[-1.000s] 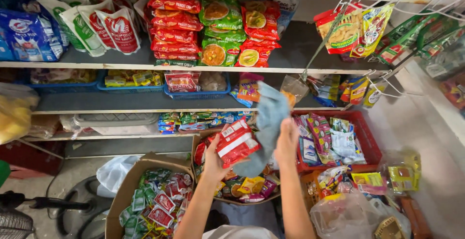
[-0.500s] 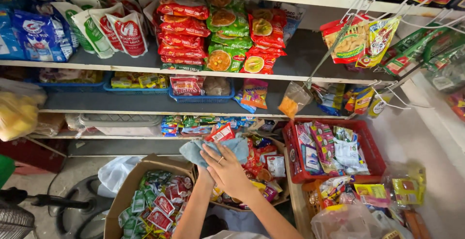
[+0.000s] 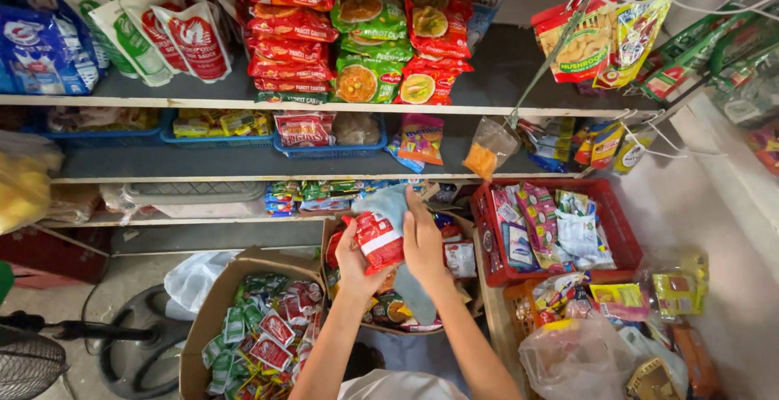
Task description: Wiping down instant noodle packets with a cloth and organizing them on grocery store shelves.
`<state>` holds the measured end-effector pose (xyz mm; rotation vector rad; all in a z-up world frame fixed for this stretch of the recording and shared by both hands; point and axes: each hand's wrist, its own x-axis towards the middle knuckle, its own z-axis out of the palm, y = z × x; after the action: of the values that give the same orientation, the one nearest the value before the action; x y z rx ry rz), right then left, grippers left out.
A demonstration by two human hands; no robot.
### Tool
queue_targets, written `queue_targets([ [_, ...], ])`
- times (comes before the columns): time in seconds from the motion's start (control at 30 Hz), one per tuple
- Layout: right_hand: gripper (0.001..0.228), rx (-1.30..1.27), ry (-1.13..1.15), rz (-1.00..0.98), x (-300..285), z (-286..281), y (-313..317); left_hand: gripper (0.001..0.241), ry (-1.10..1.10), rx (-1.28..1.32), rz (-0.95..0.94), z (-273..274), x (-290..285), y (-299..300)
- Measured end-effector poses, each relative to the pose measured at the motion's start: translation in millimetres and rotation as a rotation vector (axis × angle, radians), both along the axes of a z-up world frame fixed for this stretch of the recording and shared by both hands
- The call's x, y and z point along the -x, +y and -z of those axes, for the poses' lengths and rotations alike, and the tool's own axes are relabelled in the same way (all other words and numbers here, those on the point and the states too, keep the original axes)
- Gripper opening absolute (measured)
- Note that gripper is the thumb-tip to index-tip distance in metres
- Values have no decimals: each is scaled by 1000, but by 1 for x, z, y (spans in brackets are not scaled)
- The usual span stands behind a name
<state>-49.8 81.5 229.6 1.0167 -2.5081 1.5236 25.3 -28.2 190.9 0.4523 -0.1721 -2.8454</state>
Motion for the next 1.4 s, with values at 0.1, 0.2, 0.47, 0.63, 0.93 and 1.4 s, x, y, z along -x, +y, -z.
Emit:
queue_targets([
  [0.1,47,93,149,105,-31,16,7,46,68,-71,2,16,15,-3],
  [0.2,40,0,457,37,-43,36,11,54,70,123,-66,26,25,-1],
  [0.47,46,-275,596,-268,-28,-4,4,69,-105,66,9,29,14,0],
  [0.63,48,-488,600,-135,-5,-17,-6,46,12,93,-13,69,17,-2],
  [0.93,52,-214,-375,162,52,76,17,53,178,33,238,28,5,-10],
  [1.4,73,-117,147,58,3,-17,31,58,-55,506,54,71,86,10],
])
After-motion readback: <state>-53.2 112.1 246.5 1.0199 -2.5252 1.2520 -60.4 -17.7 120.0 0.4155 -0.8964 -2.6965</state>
